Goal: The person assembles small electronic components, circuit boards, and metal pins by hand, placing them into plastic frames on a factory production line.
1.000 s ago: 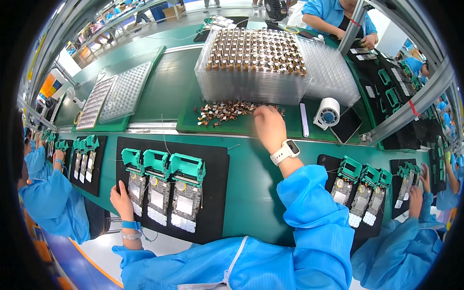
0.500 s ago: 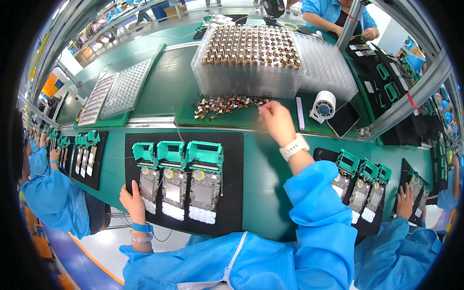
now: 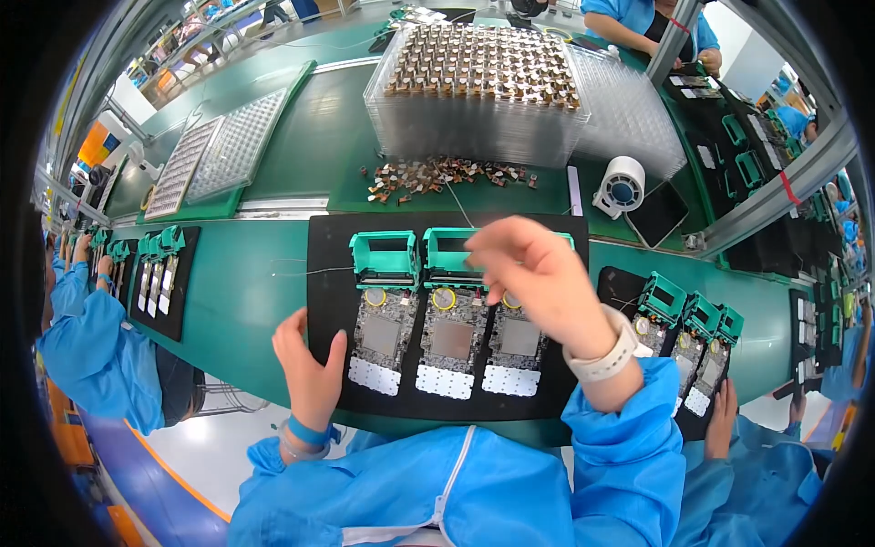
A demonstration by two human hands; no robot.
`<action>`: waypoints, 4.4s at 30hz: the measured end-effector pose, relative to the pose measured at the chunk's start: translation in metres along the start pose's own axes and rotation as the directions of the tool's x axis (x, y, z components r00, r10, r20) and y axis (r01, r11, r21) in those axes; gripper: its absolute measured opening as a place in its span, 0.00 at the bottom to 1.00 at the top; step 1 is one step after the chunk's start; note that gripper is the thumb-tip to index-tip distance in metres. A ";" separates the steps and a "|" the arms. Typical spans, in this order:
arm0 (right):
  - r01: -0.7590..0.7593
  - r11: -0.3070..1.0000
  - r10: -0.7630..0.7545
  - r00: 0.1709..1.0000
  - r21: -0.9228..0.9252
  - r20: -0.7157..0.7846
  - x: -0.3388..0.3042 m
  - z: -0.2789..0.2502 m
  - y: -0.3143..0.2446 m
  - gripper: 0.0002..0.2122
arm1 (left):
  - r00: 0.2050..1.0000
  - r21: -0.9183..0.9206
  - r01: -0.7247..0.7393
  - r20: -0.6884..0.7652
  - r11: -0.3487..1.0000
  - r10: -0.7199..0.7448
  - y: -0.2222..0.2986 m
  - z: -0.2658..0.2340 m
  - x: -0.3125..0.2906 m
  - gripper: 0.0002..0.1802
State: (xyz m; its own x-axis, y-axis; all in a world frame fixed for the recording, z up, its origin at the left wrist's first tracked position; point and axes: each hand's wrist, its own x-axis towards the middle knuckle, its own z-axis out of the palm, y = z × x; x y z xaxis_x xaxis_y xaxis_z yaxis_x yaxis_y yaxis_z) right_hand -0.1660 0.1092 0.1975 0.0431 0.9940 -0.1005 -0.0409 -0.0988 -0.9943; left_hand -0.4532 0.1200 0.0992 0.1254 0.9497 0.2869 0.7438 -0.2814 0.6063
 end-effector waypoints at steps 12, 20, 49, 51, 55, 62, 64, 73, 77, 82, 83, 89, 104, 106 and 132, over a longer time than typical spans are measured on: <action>0.436 0.709 -0.421 0.892 -0.555 0.163 0.020 0.057 0.014 0.06 | 0.948 -0.464 0.191 0.314 0.865 -0.041 0.037 0.020 0.047 0.21; 0.544 0.642 -0.456 0.837 -0.540 0.301 0.027 0.071 0.029 0.06 | 0.855 -0.790 0.466 0.517 0.399 0.026 0.028 0.008 0.044 0.17; 0.217 0.902 -0.165 0.972 -0.373 0.165 0.014 0.087 0.034 0.14 | 0.968 -0.874 0.249 0.240 0.417 -0.074 0.038 0.021 0.024 0.11; 0.231 0.897 -0.182 0.970 -0.376 0.161 0.014 0.087 0.034 0.14 | 0.967 -0.871 0.250 0.244 0.422 -0.069 0.038 0.021 0.024 0.12; 0.225 0.894 -0.173 0.971 -0.388 0.165 0.015 0.086 0.032 0.14 | 0.961 -0.854 0.267 0.269 0.446 -0.061 0.034 0.020 0.024 0.12; 0.180 0.929 -0.134 0.978 -0.324 0.160 0.013 0.083 0.035 0.15 | 0.963 -0.855 0.254 0.269 0.453 -0.031 0.034 0.018 0.025 0.13; 0.189 0.969 -0.178 0.980 -0.160 0.084 0.012 0.077 0.026 0.15 | 0.983 -0.875 0.170 0.180 0.452 -0.021 0.040 0.010 0.033 0.14; -0.034 0.998 0.052 0.948 -0.062 0.313 0.004 0.029 0.017 0.23 | 0.972 -0.419 0.234 0.126 0.877 -0.199 0.040 0.012 0.053 0.18; -0.083 0.993 0.106 0.938 -0.083 0.329 0.000 0.038 0.009 0.28 | 0.932 -0.284 -0.360 -0.061 0.889 0.358 0.061 0.000 0.054 0.17; 0.064 0.991 -0.028 0.956 -0.116 0.293 -0.002 0.033 0.018 0.26 | 0.857 -0.522 -0.355 0.148 0.775 0.493 0.084 0.018 0.061 0.09; 0.029 0.994 0.000 0.966 -0.110 0.259 -0.002 0.031 0.019 0.25 | 0.882 -0.578 -0.327 0.098 0.748 0.461 0.084 0.022 0.061 0.07; 0.037 0.996 -0.026 0.991 -0.083 0.128 -0.004 0.019 0.017 0.08 | 0.959 -0.779 -0.032 0.152 0.626 0.238 0.091 0.039 0.052 0.04; 0.282 0.919 -0.277 0.959 -0.275 0.055 0.002 0.027 0.029 0.07 | 0.973 -0.943 0.140 0.188 0.301 0.137 0.091 0.041 0.051 0.02; 0.288 0.939 -0.299 0.954 -0.188 -0.032 0.004 0.025 0.029 0.06 | 0.947 -0.887 0.256 0.309 0.383 0.083 0.090 0.033 0.052 0.03; 0.522 0.552 -0.512 0.828 -0.650 0.230 0.007 0.007 0.016 0.10 | 0.858 -0.831 0.407 0.490 0.378 0.152 0.083 0.051 0.043 0.16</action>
State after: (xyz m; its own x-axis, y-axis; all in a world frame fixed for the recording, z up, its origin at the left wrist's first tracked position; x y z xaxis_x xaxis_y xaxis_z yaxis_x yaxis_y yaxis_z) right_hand -0.1734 0.1146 0.1809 -0.1731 0.8840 0.4343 0.6489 0.4341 -0.6249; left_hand -0.3528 0.1448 0.1243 0.5424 0.8397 -0.0247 -0.2132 0.1660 0.9628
